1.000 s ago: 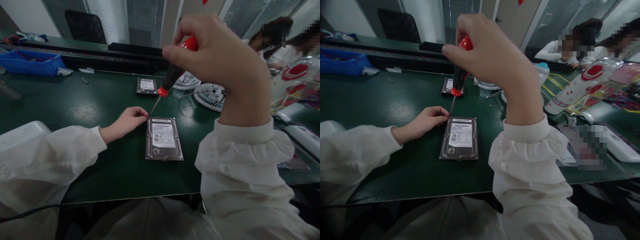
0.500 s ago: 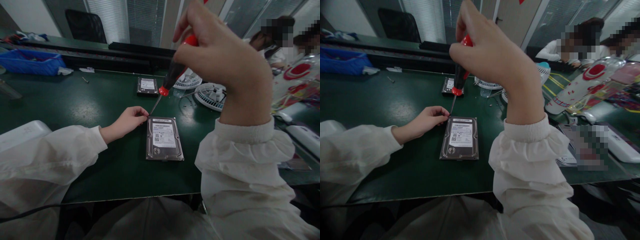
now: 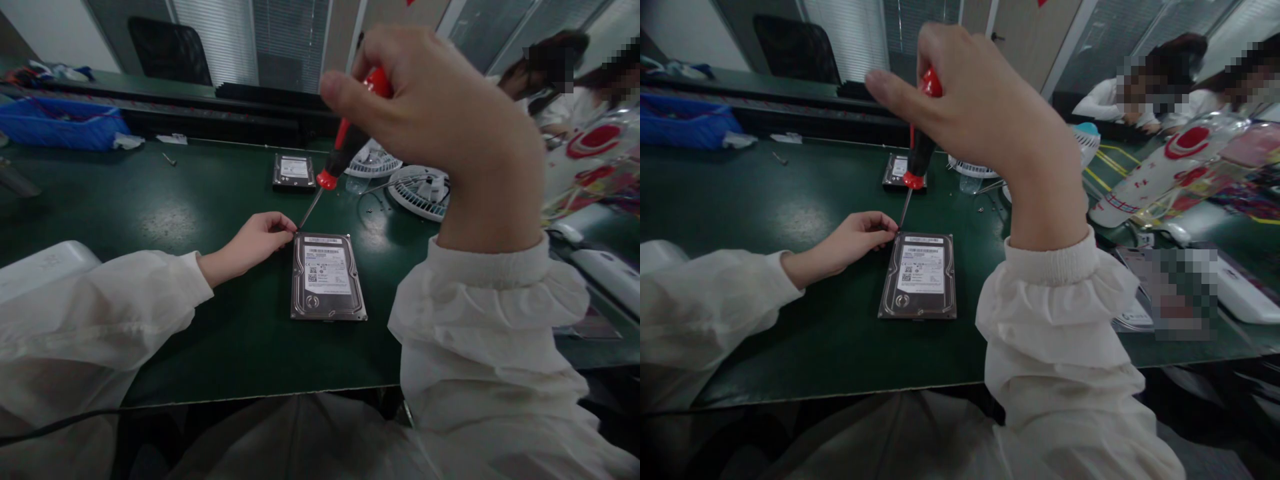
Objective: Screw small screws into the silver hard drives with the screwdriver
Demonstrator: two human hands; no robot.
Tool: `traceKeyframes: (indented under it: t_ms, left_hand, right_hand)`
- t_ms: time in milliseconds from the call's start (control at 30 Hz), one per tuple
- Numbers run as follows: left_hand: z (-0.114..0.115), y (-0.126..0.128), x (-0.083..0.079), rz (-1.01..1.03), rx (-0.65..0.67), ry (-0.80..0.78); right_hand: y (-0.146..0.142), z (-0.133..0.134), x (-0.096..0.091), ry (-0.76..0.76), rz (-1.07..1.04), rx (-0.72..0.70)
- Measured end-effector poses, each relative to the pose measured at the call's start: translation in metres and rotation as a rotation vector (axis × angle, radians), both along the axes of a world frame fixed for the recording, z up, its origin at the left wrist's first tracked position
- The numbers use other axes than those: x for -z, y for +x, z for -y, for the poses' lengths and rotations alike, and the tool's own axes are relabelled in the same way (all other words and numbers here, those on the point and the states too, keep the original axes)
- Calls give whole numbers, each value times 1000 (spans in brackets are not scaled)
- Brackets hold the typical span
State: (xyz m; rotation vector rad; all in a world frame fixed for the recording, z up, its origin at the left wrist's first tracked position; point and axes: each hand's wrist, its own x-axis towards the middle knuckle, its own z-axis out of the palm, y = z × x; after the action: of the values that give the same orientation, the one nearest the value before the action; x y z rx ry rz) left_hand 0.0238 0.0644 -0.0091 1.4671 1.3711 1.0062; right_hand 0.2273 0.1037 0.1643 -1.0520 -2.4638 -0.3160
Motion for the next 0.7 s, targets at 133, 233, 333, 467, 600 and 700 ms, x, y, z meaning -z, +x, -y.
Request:
traceKeyframes:
  t_ms: [133, 233, 333, 467, 600, 700]
  left_hand:
    - [0, 0, 0, -10, 0, 0]
    - [1, 0, -1, -8, 3, -4]
    - [1, 0, -3, -4, 6, -8]
    - [1, 0, -2, -16, 1, -7]
    - [1, 0, -1, -12, 10, -6]
    - [1, 0, 0, -10, 4, -1]
  right_hand:
    - [3, -2, 0, -16, 31, 9]
    - [5, -4, 0, -32, 39, -46]
    - [6, -4, 0, -9, -20, -58]
    - [6, -3, 0, -22, -33, -110]
    - [4, -1, -2, -45, -28, -140]
    - [3, -1, -2, -13, -33, -72]
